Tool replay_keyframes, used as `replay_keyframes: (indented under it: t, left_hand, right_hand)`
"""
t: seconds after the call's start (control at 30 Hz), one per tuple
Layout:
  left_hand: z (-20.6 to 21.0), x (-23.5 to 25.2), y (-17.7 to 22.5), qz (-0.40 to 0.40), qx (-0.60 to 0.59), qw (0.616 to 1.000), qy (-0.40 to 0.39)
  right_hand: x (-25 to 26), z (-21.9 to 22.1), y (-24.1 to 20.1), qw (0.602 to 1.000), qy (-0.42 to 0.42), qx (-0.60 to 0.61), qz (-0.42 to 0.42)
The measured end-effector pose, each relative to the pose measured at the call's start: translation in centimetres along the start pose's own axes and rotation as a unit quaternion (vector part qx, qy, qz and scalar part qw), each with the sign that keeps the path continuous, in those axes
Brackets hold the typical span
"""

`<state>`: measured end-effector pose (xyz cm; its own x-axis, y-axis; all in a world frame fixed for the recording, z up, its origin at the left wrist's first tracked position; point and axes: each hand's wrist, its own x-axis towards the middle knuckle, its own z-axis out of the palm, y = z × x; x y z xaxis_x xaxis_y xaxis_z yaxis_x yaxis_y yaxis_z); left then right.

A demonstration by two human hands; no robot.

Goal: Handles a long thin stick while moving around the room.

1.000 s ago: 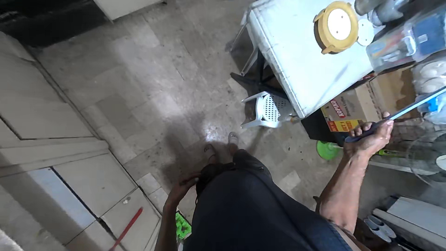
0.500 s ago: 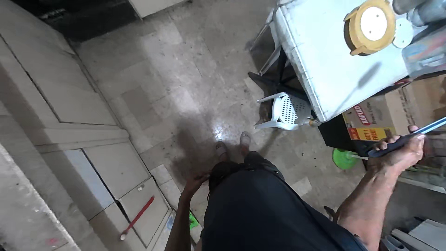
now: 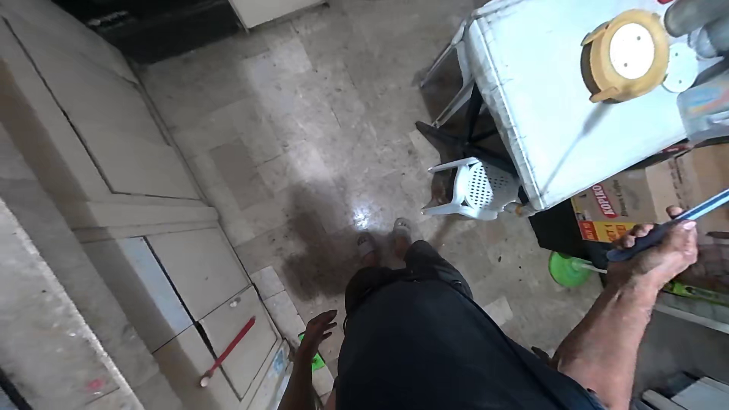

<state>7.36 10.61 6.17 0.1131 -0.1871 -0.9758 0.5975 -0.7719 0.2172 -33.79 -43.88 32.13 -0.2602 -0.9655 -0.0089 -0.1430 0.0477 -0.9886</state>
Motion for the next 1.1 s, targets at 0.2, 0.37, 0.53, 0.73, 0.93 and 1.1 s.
replay_keyframes:
  t: [0.2,0.37,0.53,0.73,0.93,1.1]
  left_hand:
    - [0.4,1.2,5.6,0.055,-0.018,0.998,0.009]
    - [0.0,3.0,10.4,0.075,-0.020,0.997,0.019]
    - [1.2,2.9,15.9,0.094,-0.017,0.994,0.045]
    - [2.8,5.8,23.2,0.146,0.042,0.987,0.049]
    - [3.4,17.2,22.2,0.159,0.348,0.924,0.022]
    - [4.1,22.9,18.9,0.033,0.474,0.872,0.117]
  right_hand:
    - [2.6,4.1,0.6,1.000,0.000,-0.008,0.010]
    - [6.4,8.8,-0.1,1.000,-0.003,-0.004,-0.018]
    - [11.4,14.2,-1.0,0.998,-0.049,0.031,-0.032]
    - [14.0,24.1,-1.7,0.994,-0.073,0.020,-0.079]
    - [14.6,35.1,4.0,0.984,-0.093,-0.018,-0.150]
    - [14.0,44.3,14.1,0.967,-0.137,-0.058,-0.206]
